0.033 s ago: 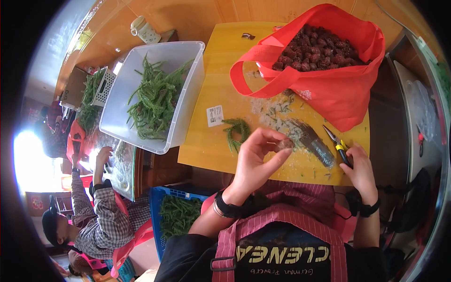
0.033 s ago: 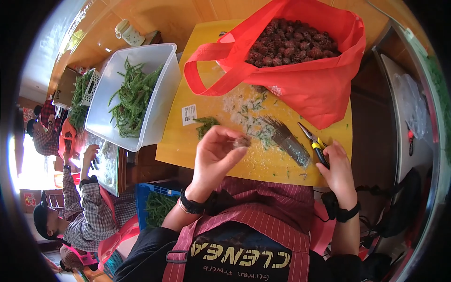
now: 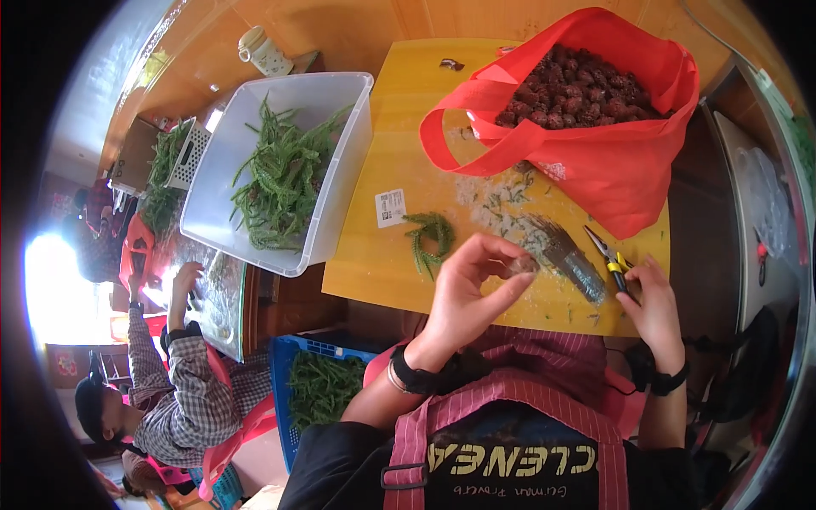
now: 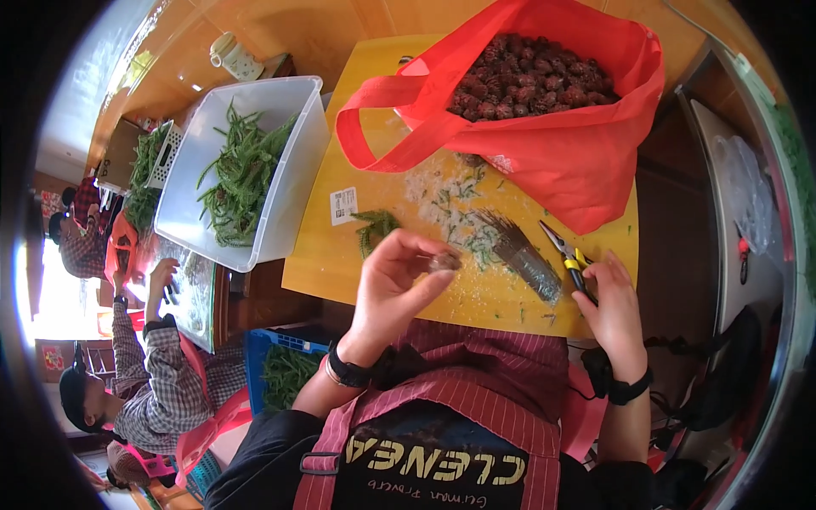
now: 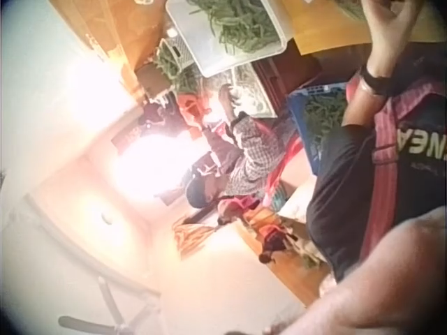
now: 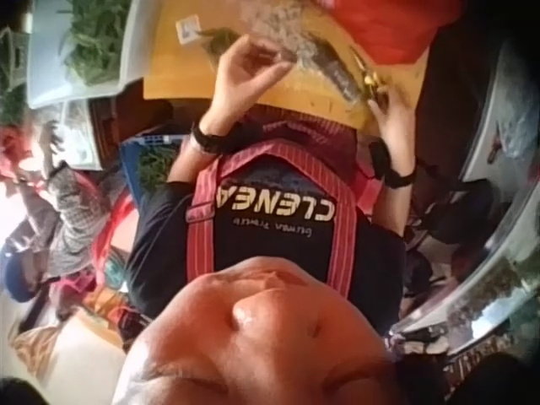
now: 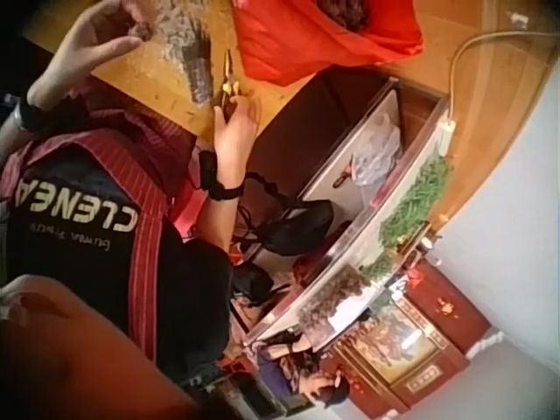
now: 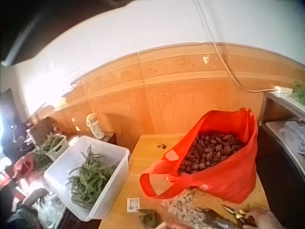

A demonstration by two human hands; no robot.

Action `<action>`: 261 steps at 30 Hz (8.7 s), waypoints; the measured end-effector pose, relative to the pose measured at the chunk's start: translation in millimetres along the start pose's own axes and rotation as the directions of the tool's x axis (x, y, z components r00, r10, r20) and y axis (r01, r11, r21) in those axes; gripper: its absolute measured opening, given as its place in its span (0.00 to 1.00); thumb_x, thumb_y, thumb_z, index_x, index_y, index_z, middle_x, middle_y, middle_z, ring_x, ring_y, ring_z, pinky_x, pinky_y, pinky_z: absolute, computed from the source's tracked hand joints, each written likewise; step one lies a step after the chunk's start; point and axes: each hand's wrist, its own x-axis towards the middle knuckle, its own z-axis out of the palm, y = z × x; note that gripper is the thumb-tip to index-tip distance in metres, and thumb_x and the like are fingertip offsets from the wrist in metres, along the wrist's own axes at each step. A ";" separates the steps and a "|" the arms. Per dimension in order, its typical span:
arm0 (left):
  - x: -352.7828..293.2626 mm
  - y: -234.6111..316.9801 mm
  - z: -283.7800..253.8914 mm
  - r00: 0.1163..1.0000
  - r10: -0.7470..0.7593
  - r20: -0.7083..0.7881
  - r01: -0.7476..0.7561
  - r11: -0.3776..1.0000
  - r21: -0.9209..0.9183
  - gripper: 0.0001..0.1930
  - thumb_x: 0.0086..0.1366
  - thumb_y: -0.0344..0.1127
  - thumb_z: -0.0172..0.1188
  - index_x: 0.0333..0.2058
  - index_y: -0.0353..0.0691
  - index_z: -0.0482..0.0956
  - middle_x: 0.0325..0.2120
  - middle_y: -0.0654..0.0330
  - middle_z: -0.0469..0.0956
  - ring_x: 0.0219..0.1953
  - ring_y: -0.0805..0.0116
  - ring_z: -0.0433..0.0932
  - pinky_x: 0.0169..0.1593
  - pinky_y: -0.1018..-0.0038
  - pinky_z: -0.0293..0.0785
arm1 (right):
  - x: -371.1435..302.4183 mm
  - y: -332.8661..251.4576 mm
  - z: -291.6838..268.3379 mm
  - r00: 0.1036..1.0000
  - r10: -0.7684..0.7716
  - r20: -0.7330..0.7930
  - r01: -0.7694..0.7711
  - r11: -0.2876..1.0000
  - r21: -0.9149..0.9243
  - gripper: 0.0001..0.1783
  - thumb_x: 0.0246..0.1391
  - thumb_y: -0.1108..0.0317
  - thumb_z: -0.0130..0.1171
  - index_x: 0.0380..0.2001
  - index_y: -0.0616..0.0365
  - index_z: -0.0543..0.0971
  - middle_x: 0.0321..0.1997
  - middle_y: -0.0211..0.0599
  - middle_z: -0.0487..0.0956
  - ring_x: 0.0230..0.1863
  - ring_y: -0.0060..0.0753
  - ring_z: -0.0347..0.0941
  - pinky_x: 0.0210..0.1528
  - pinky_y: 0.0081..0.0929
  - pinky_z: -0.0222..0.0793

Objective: Trim small plant sprigs using hand-held snips.

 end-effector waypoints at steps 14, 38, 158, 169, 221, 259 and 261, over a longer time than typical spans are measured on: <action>-2.6 8.2 -8.8 0.935 0.340 0.104 -0.326 0.703 0.632 0.14 0.44 0.27 0.69 0.31 0.37 0.75 0.34 0.58 0.73 0.31 0.68 0.73 0.33 0.76 0.71 | 36.0 -105.6 28.0 0.973 -0.172 0.152 -0.034 0.546 0.837 0.17 0.56 0.76 0.49 0.50 0.68 0.69 0.44 0.38 0.75 0.44 0.24 0.71 0.47 0.19 0.66; 1.3 29.5 -42.0 0.973 -0.184 0.139 0.199 0.974 -0.105 0.24 0.58 0.24 0.55 0.53 0.34 0.60 0.38 0.60 0.72 0.39 0.75 0.72 0.42 0.81 0.68 | 32.1 -106.6 13.4 0.979 -0.188 0.080 -0.010 0.347 0.938 0.13 0.54 0.70 0.57 0.41 0.67 0.72 0.40 0.37 0.74 0.39 0.20 0.70 0.41 0.17 0.67; 2.3 4.1 -0.4 0.960 0.279 -0.032 -0.273 0.953 0.132 0.07 0.49 0.20 0.64 0.26 0.35 0.75 0.27 0.59 0.74 0.34 0.68 0.73 0.40 0.74 0.69 | 32.2 -144.4 10.0 0.921 -0.104 -0.376 0.333 0.713 0.617 0.31 0.35 0.79 0.68 0.48 0.59 0.71 0.29 0.35 0.76 0.27 0.29 0.74 0.27 0.23 0.71; 6.3 11.3 -10.5 0.988 0.137 0.076 -0.141 0.989 0.055 0.06 0.50 0.21 0.64 0.28 0.33 0.78 0.28 0.61 0.75 0.34 0.74 0.73 0.40 0.78 0.70 | 38.7 -138.6 -2.7 0.914 -0.317 -0.255 0.397 0.830 0.391 0.31 0.37 0.75 0.66 0.50 0.55 0.72 0.30 0.36 0.73 0.26 0.34 0.72 0.29 0.26 0.70; 2.9 37.3 -1.2 0.862 0.395 0.318 -0.478 0.842 0.250 0.10 0.41 0.20 0.68 0.25 0.34 0.78 0.25 0.55 0.78 0.31 0.61 0.79 0.37 0.67 0.75 | 64.2 -115.2 -34.8 0.760 -0.625 -0.176 0.639 0.672 0.375 0.23 0.45 0.50 0.60 0.37 0.57 0.80 0.41 0.35 0.72 0.46 0.42 0.64 0.48 0.38 0.61; 6.0 27.2 11.0 0.727 0.579 0.370 -0.683 0.667 0.298 0.11 0.43 0.21 0.67 0.28 0.34 0.77 0.30 0.51 0.78 0.32 0.57 0.79 0.36 0.67 0.75 | 46.4 -113.4 -8.4 0.832 -0.369 -0.414 0.548 0.429 0.719 0.10 0.42 0.77 0.65 0.24 0.58 0.71 0.32 0.38 0.72 0.33 0.35 0.74 0.36 0.29 0.72; 3.4 27.4 8.1 0.822 0.462 0.335 -0.545 0.808 0.224 0.10 0.44 0.20 0.65 0.27 0.35 0.76 0.30 0.51 0.78 0.33 0.59 0.79 0.37 0.70 0.75 | 47.2 -109.5 -8.6 0.817 -0.435 -0.377 0.556 0.423 0.716 0.11 0.41 0.77 0.66 0.25 0.58 0.72 0.31 0.39 0.72 0.33 0.36 0.74 0.36 0.29 0.71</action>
